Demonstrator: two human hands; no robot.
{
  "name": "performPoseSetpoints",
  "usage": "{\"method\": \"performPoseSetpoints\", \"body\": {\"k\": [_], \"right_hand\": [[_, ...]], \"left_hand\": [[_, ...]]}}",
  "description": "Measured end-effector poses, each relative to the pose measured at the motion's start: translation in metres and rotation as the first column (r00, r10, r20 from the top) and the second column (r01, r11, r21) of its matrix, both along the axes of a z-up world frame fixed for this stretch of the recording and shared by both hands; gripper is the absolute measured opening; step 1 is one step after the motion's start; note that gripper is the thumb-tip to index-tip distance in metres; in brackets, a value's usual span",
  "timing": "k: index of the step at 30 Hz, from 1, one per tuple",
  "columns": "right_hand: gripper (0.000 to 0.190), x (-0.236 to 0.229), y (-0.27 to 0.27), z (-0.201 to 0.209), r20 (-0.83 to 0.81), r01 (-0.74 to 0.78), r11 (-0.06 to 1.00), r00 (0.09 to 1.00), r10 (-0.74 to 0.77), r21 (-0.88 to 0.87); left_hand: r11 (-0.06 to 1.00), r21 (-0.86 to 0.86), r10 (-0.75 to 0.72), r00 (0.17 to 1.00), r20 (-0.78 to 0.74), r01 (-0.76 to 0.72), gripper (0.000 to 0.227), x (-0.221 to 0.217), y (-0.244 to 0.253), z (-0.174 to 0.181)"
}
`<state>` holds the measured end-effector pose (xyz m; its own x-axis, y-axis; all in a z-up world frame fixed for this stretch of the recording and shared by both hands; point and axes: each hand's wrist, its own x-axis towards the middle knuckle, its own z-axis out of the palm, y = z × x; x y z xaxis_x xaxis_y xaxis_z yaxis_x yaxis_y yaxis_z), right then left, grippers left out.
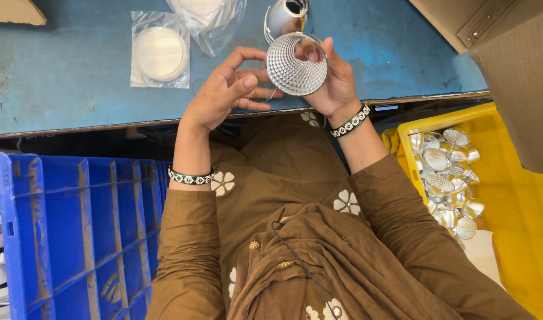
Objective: The person assembles small light fixtures by hand. They pick up a clear plastic diffuser and a silver metal housing, fit them together, and place the completed unit into a yellow crate. This process is repeated for multiple units.
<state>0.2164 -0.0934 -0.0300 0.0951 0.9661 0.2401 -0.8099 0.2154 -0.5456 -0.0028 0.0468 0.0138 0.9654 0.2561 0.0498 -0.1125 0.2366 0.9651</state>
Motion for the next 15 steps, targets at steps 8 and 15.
{"method": "performPoseSetpoints", "body": {"k": [8,15], "right_hand": [[0.041,-0.009,-0.007,0.007,-0.104,0.252,0.967,0.962,-0.254,-0.029],[0.019,-0.015,-0.011,0.003,0.157,0.308,0.948,0.936,-0.316,0.075]], "left_hand": [[0.975,0.010,0.212,0.943,0.257,-0.222,0.079,-0.005,-0.017,-0.009],[0.907,0.169,0.324,0.897,0.302,-0.385,0.077,-0.006,-0.032,-0.028]]}}
